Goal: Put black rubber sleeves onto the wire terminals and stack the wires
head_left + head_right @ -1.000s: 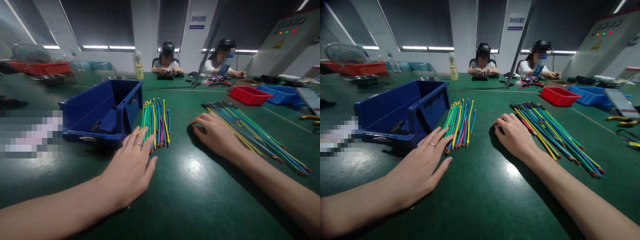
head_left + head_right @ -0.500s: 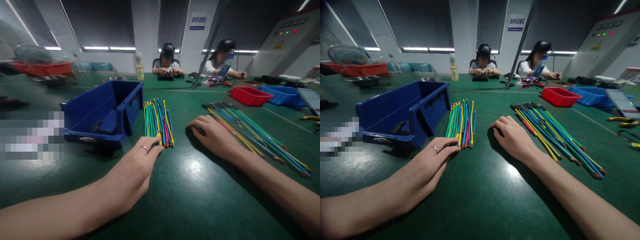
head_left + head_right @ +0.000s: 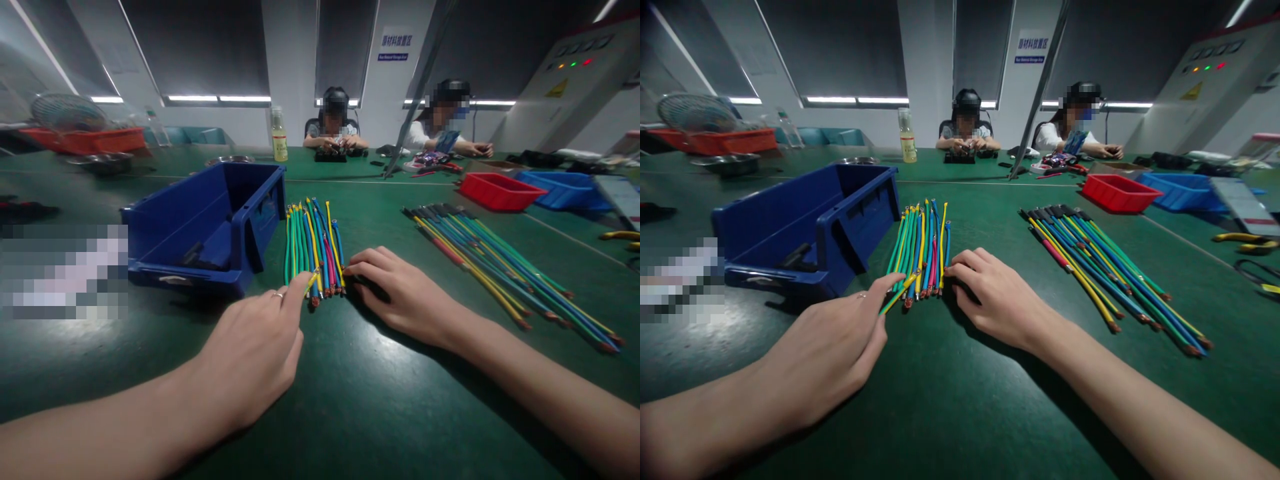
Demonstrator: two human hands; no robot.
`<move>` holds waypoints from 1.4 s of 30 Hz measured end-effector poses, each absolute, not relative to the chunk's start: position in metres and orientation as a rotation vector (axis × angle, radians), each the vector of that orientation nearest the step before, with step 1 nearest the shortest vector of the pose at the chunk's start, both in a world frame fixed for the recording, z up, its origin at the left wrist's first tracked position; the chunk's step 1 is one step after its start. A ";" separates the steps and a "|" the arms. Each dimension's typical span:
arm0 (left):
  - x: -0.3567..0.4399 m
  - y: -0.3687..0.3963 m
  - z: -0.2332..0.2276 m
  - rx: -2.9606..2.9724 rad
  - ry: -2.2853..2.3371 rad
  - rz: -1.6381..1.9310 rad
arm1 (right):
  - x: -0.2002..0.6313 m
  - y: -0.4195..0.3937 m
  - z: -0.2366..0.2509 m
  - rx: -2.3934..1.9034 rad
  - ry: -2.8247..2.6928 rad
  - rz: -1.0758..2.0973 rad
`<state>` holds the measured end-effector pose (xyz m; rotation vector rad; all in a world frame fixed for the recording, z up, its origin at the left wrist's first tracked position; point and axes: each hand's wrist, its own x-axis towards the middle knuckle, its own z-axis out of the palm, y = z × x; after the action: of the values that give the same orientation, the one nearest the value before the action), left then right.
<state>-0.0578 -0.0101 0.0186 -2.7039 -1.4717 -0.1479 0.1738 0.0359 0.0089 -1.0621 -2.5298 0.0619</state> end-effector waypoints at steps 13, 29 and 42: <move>-0.065 -0.012 0.027 -2.726 -1.293 -1.342 | 0.169 0.024 0.016 -0.975 -2.281 0.153; -0.059 -0.016 0.019 -2.896 -0.880 -1.065 | 0.154 0.011 0.014 -0.654 -2.286 0.369; -0.094 0.038 0.065 -1.958 -1.479 -0.796 | 0.158 0.014 0.013 -0.752 -2.046 0.341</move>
<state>-0.0944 0.0377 0.0649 -1.9576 -1.4794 -0.7956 0.1576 0.0141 0.0127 -0.7523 -2.0461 0.3405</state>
